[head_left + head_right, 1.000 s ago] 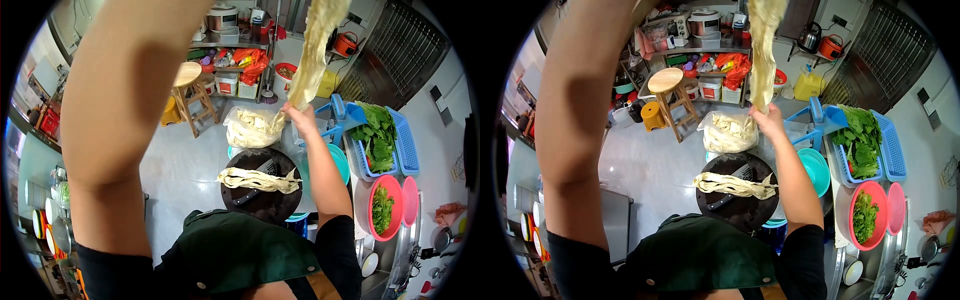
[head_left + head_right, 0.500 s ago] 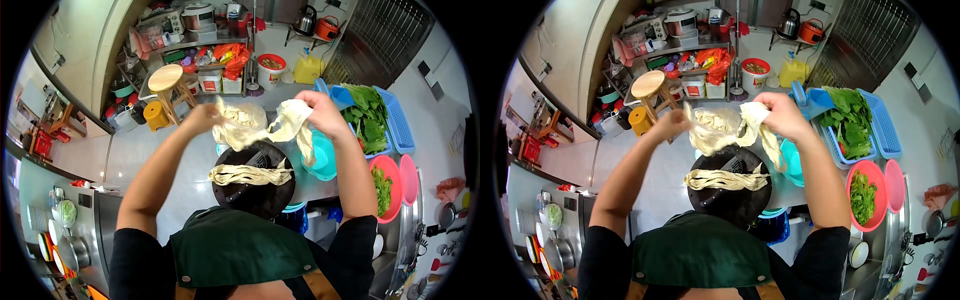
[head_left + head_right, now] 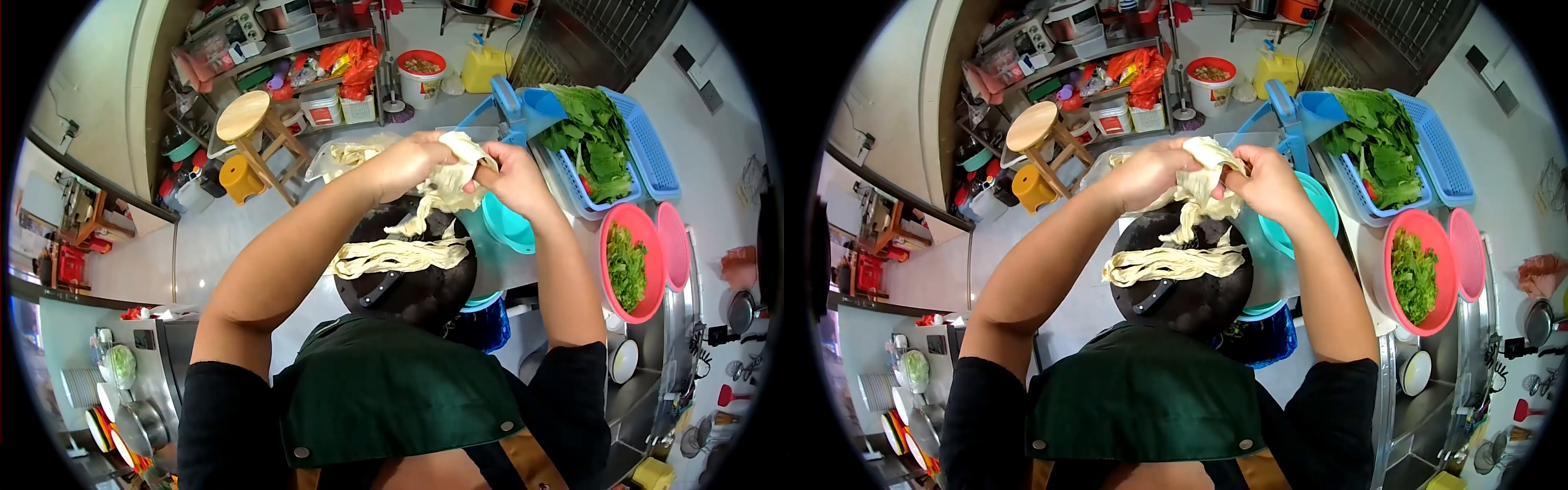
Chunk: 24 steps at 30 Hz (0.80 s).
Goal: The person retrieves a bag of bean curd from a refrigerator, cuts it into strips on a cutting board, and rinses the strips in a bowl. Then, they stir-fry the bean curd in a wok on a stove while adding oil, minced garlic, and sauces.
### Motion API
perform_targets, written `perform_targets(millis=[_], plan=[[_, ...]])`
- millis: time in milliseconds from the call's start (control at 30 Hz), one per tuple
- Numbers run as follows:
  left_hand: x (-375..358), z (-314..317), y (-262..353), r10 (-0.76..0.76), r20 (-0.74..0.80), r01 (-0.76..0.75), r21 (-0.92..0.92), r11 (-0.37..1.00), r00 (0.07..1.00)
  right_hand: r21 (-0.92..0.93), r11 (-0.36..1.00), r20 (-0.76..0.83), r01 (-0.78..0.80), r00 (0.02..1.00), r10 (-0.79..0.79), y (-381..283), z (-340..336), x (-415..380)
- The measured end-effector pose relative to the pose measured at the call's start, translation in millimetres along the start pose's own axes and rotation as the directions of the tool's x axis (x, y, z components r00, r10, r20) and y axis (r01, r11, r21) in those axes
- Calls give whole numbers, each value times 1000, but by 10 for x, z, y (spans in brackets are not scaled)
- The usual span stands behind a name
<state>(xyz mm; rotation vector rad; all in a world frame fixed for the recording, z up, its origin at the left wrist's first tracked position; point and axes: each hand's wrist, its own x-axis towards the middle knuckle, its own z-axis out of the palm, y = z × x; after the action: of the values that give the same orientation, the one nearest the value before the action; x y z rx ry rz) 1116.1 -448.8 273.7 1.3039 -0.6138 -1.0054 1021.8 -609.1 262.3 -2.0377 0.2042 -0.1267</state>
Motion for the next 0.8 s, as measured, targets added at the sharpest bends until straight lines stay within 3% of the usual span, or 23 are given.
perform_targets(millis=[33,67,133,167,200,267,300,333,400,433,500,533,633,700,733,767,800], plan=[[37,30,44,32,51,-28,-88,996,998,112,986,-7,123,992,-123,148,27,-3],[58,73,89,69,96,-51,-180,982,993,113,986,-10,119,993,-118,195,51,-58],[87,274,189,118,13,-114,-179,977,993,384,923,74,3,997,-34,254,128,-204],[125,358,223,135,44,-127,-140,982,990,259,965,72,46,995,-67,382,155,-237],[163,437,246,149,74,-141,-101,985,986,267,964,82,-6,997,-16,436,214,-294],[219,614,249,217,97,-205,-123,971,971,205,978,-88,31,996,-13,426,433,-375],[175,685,283,205,145,-167,-241,956,968,294,938,-197,183,972,-128,496,558,-330],[109,701,278,205,143,-166,-242,956,968,209,962,-382,175,920,-85,507,625,-343],[-27,637,271,307,149,-207,-465,861,940,256,946,-592,198,806,-8,657,695,-265],[-49,493,208,333,146,-226,-485,845,931,258,946,-589,198,808,-9,701,655,-269],[-300,198,142,368,21,-313,-482,818,930,5,993,-596,116,798,-90,632,541,-324],[-420,-21,38,302,-7,-262,-516,816,953,7,993,-592,122,800,-94,589,542,-340],[-789,-509,-499,25,-240,-149,-511,847,970,-337,940,-351,-54,934,-73,607,685,-353],[-915,-801,-1170,-137,-464,-99,-449,888,875,-524,850,-175,60,969,-177,760,992,-284],[-963,-875,-1408,-218,-486,-22,-441,897,847,-608,784,-105,127,965,-238,933,1171,-258],[-959,-1054,-1879,-272,-565,48,-378,925,779,-616,774,-30,145,978,-207,1119,1362,-226],[-1017,-1186,-2216,-258,-601,201,-161,966,757,-664,725,70,182,981,-182,1324,1527,-219]])
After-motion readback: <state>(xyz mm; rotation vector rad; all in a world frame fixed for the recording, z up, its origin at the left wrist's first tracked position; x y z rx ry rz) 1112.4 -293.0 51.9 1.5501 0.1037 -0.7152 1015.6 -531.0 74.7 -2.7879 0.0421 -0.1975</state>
